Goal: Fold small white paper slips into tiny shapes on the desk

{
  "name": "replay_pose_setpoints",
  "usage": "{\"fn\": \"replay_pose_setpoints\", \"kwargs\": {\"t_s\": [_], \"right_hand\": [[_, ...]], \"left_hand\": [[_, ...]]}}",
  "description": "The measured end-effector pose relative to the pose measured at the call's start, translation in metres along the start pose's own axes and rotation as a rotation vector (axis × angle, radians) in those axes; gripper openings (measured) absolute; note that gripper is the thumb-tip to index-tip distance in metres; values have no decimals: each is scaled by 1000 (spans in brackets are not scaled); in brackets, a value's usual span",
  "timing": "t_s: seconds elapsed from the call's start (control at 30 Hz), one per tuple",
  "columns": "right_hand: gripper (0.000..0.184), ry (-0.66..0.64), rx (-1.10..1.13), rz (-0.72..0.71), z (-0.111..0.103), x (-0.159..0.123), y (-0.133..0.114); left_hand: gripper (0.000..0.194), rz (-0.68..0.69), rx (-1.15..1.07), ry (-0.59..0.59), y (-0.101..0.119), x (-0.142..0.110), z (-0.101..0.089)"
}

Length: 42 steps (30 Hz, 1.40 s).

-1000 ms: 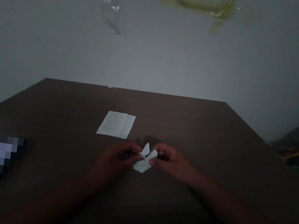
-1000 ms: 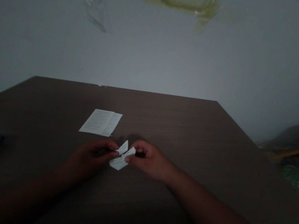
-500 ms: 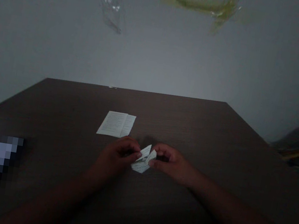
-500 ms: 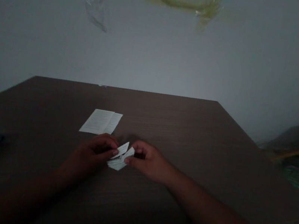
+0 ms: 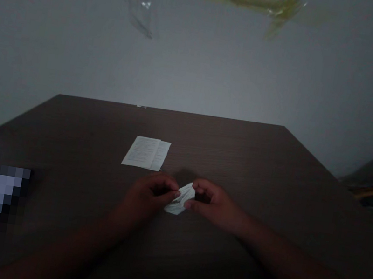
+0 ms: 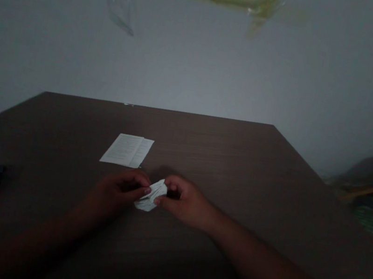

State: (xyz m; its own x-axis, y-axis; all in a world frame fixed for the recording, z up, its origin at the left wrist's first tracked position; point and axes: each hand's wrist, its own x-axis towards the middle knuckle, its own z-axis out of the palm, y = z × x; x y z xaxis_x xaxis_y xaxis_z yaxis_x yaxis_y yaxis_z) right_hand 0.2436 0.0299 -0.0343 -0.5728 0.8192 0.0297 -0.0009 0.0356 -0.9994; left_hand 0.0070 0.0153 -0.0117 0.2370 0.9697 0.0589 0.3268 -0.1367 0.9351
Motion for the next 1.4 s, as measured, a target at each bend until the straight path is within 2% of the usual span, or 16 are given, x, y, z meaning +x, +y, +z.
{"fn": "replay_pose_setpoints", "kwargs": {"t_s": [0.2, 0.43, 0.53, 0.63, 0.8, 0.93, 1.23, 1.4], "right_hand": [[24, 17, 52, 24, 3, 0, 1], [28, 62, 12, 3, -3, 2, 11], [24, 70, -104, -28, -5, 3, 11], [17, 77, -360, -80, -7, 1, 6], [25, 54, -651, -303, -11, 0, -1], [18, -20, -757, -456, -14, 1, 0], [11, -67, -971, -373, -18, 3, 8], [4, -76, -993, -372, -18, 3, 6]], "left_hand": [[10, 112, 23, -8, 0, -1, 3], [10, 365, 172, -54, 1, -5, -5], [17, 437, 257, -98, -6, -4, -7], [22, 486, 341, -132, -15, -2, -7], [23, 496, 378, -151, -22, 1, -6], [24, 469, 389, -175, -25, 2, -6], [19, 436, 397, -236, -21, 5, -10], [22, 428, 424, -243, -19, 3, -13]]}}
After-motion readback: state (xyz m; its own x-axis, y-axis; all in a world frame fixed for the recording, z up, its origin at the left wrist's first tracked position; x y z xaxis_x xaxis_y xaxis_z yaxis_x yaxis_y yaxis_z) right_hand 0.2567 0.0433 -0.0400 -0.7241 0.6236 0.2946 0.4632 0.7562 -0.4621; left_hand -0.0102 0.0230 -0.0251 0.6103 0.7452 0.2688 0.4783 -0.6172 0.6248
